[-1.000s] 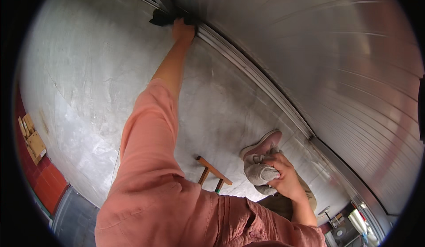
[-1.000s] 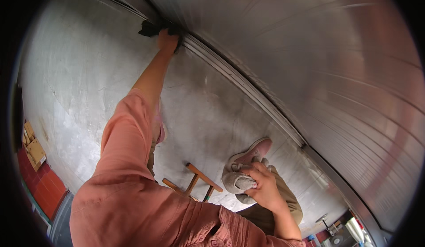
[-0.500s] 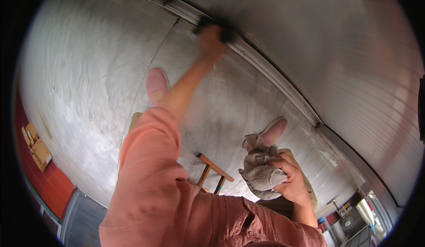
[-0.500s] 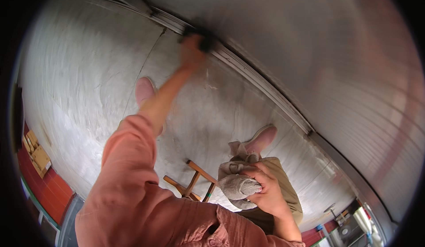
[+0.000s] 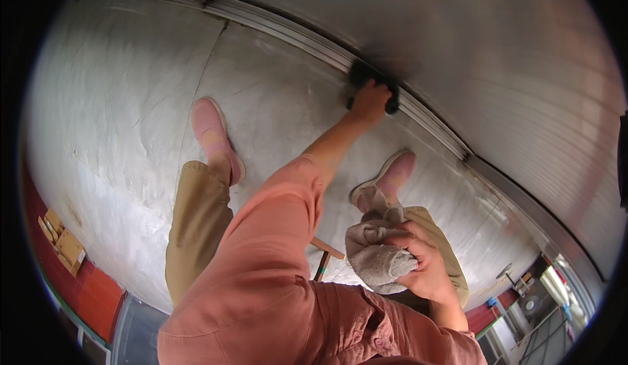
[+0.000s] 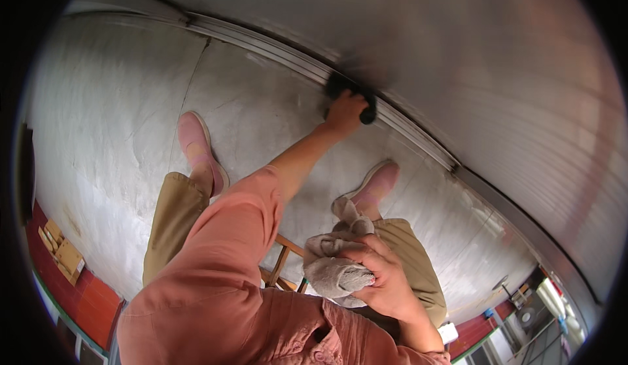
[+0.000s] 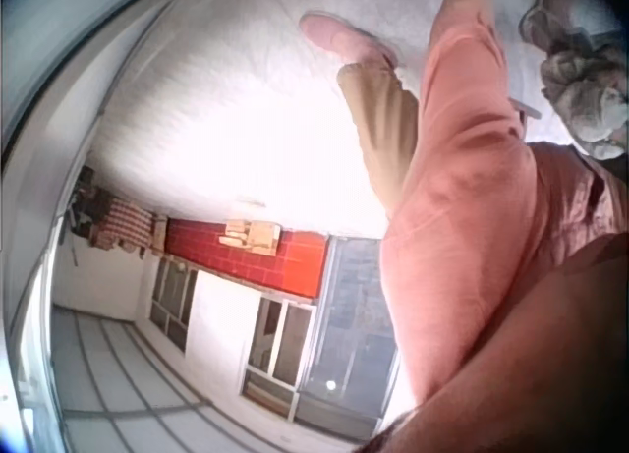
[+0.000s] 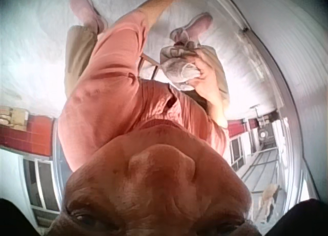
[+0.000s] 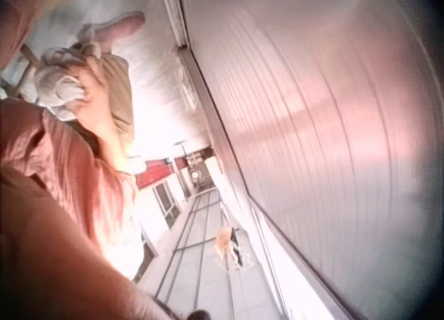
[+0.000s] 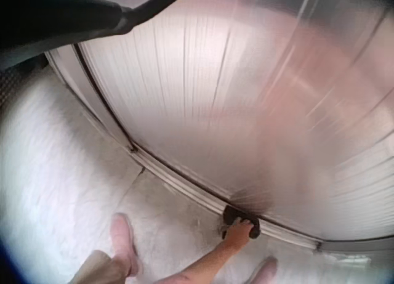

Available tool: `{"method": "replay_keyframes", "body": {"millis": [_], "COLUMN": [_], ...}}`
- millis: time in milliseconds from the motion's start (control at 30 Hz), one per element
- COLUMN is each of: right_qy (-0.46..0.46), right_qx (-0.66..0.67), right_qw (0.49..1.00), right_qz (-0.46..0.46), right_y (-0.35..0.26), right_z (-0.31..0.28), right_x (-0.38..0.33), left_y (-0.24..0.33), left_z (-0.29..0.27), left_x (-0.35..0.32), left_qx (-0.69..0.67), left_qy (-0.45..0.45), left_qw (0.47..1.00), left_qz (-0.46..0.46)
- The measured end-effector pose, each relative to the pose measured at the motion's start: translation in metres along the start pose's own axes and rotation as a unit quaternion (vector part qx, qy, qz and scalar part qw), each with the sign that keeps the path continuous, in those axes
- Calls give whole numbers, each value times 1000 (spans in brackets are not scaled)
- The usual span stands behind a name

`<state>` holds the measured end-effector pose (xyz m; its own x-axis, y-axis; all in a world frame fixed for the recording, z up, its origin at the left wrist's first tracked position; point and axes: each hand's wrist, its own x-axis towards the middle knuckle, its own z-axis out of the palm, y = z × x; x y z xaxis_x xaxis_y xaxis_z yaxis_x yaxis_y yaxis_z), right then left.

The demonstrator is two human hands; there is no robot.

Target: The person cleans a large, curved, metallic surface using two cloths. They wipe the surface repeatedly, switching between a light-colored and a dark-colored cloth, and occasionally wringing them out. The task involves reaching high and low areas of the surface.

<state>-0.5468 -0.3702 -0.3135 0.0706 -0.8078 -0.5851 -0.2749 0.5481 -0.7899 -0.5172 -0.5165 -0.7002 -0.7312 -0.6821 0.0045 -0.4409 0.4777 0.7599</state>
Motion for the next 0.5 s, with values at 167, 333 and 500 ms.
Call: {"method": "replay_keyframes", "body": {"millis": [167, 333, 500], "right_qy": [40, 37, 16], "right_qx": [85, 98, 81], "right_qw": [996, 994, 995], "right_qz": [0, -33, -53], "right_y": [23, 28, 42], "right_z": [10, 4, -8], "right_x": [-16, -21, -28], "left_y": [0, -124, -134], "left_z": [-40, -159, -93], "left_x": [-22, -42, -16], "left_qx": [-109, 149, 393], "left_qy": [203, 381, 109], "left_qw": [965, 856, 865], "left_qz": [-122, -316, -293]}}
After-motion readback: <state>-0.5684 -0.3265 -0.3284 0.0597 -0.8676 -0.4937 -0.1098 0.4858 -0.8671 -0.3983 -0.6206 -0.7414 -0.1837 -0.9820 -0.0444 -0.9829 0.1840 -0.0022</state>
